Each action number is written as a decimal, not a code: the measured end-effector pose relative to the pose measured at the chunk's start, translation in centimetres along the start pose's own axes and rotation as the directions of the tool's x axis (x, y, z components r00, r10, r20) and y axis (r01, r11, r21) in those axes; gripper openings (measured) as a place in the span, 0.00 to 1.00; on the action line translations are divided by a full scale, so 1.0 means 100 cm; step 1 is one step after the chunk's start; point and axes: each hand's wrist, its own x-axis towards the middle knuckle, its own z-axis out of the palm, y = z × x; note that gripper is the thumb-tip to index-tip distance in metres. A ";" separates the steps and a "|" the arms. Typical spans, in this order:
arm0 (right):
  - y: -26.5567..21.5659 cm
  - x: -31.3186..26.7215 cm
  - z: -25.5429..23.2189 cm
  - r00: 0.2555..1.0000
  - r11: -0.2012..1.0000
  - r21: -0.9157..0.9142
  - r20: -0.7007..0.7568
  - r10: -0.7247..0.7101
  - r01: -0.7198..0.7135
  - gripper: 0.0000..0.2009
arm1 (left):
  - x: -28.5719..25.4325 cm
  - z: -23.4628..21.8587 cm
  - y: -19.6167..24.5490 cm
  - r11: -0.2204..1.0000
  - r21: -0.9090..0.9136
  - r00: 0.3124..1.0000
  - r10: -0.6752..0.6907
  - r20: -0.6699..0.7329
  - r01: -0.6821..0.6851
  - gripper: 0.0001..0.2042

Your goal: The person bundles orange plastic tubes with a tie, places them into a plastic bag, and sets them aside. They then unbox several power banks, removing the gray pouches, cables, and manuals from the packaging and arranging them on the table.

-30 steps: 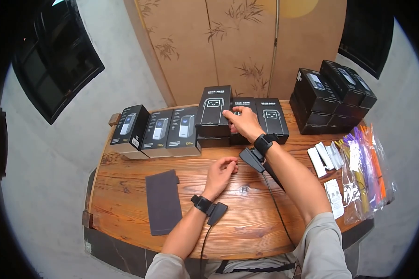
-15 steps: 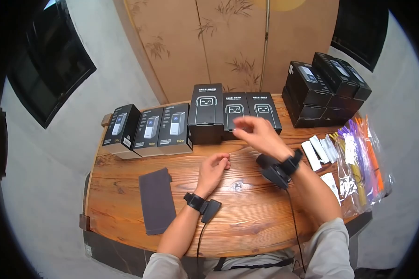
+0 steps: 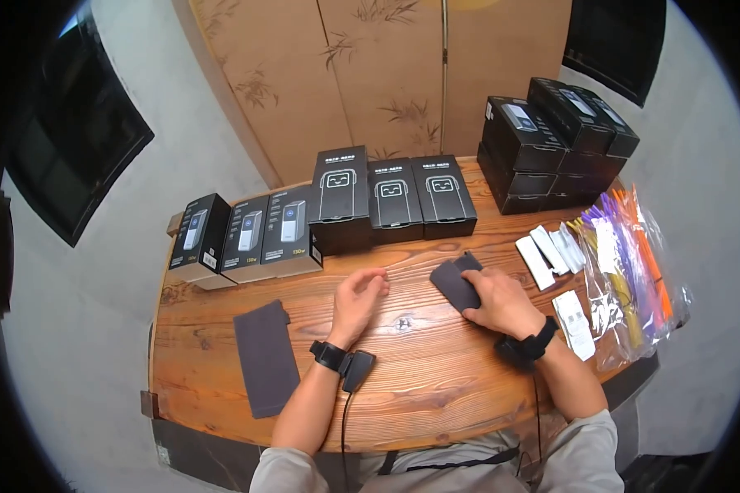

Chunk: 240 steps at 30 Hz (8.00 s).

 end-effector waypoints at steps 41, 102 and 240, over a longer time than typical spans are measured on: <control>0.018 0.015 0.049 0.924 0.300 0.948 -0.206 0.322 0.107 0.20 | -0.009 0.009 0.013 0.978 -0.143 0.952 -0.107 0.288 0.153 0.13; 0.015 0.006 0.050 0.991 0.498 0.864 -0.010 -0.131 0.075 0.12 | -0.011 0.007 0.010 0.990 0.002 0.921 -0.132 0.367 0.142 0.15; 0.060 0.018 0.036 0.676 0.338 0.888 -0.456 0.578 0.311 0.10 | -0.004 0.005 0.002 0.968 -0.240 0.995 -0.089 -0.046 0.075 0.09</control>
